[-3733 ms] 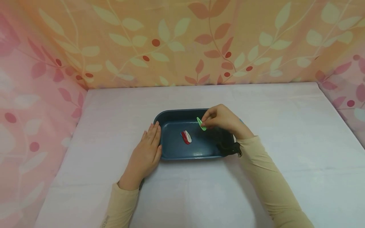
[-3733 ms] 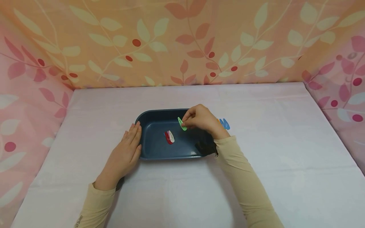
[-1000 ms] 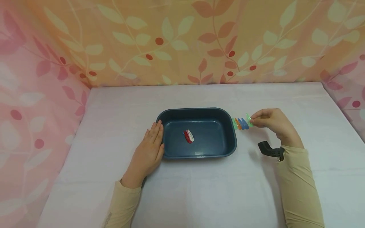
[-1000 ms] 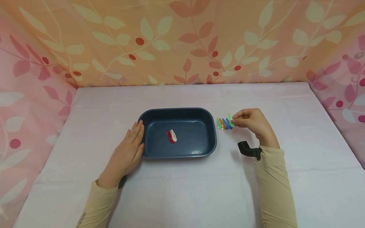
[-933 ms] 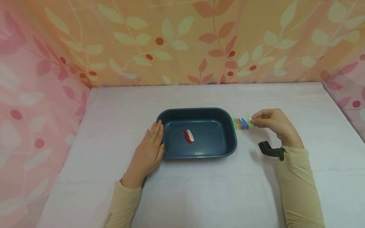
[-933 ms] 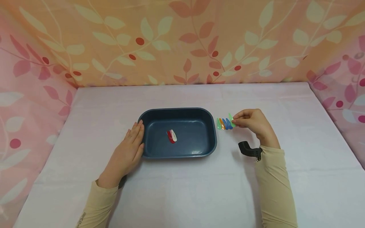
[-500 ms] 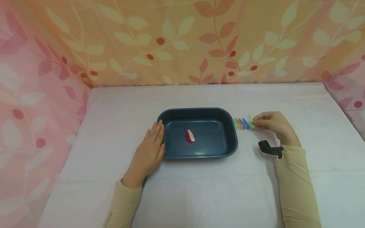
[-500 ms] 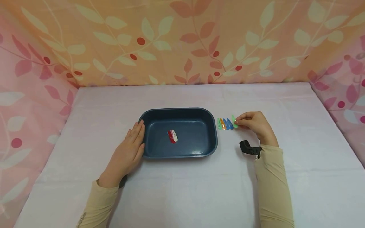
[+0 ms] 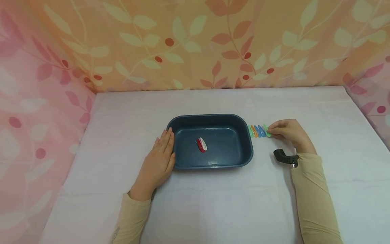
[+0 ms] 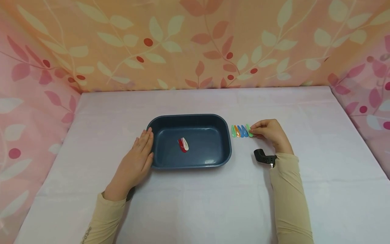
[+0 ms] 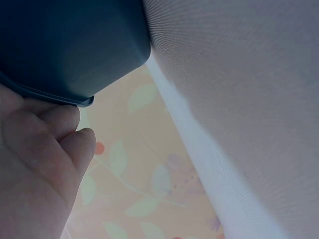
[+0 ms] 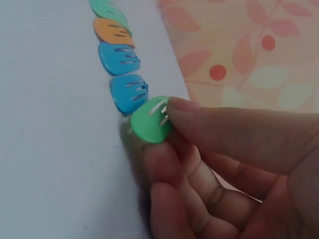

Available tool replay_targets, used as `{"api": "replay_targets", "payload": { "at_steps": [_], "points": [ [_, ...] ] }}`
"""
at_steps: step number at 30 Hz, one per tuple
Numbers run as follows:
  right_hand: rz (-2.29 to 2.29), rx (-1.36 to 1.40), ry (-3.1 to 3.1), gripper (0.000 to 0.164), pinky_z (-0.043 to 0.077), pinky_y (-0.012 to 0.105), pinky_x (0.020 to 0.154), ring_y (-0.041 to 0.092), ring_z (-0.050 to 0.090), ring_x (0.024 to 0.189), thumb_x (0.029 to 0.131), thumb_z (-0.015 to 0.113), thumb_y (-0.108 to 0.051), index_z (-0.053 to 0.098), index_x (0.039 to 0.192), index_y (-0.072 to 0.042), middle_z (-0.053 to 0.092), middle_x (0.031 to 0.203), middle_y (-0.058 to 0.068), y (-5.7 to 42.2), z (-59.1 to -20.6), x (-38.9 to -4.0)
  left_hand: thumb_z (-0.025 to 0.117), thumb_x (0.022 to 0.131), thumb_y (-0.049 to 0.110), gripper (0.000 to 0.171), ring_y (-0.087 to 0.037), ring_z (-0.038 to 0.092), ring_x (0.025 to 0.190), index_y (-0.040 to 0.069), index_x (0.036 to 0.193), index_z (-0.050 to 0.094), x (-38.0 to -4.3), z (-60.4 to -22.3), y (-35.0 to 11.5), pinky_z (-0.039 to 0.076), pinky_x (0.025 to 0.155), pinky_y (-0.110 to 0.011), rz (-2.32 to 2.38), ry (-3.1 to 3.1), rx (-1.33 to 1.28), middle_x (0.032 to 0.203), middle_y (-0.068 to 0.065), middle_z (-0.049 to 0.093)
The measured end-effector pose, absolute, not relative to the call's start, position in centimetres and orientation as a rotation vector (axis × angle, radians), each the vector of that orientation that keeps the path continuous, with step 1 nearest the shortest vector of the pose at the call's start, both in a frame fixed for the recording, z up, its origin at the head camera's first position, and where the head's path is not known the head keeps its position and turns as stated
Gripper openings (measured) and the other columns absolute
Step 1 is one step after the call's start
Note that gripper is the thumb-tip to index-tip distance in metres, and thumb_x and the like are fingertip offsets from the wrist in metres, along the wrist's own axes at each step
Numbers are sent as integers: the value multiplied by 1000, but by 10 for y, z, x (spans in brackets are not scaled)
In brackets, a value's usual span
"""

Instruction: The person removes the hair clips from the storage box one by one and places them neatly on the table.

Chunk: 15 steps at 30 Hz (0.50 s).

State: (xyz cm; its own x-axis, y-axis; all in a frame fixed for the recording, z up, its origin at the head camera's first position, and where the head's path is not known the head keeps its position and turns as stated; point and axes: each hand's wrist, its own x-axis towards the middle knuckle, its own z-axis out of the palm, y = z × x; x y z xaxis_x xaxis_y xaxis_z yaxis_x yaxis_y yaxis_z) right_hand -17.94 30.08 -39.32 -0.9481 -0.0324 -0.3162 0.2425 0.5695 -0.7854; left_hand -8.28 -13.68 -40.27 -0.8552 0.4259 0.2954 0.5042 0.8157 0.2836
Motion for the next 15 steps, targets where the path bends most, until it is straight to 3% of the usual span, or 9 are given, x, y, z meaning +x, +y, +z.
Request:
{"api": "replay_targets", "payload": {
  "at_steps": [15],
  "points": [
    [-1196, 182, 2615, 35, 45, 20, 58, 2, 53, 62, 83, 71, -15, 65, 104, 13, 62, 70, -12, 297, -395, -181, 41, 94, 15, 56, -34, 21, 140, -12, 142, 28, -83, -400, -137, 22, 111, -48, -525, -2776, -735, 153, -20, 20]
  ]
}}
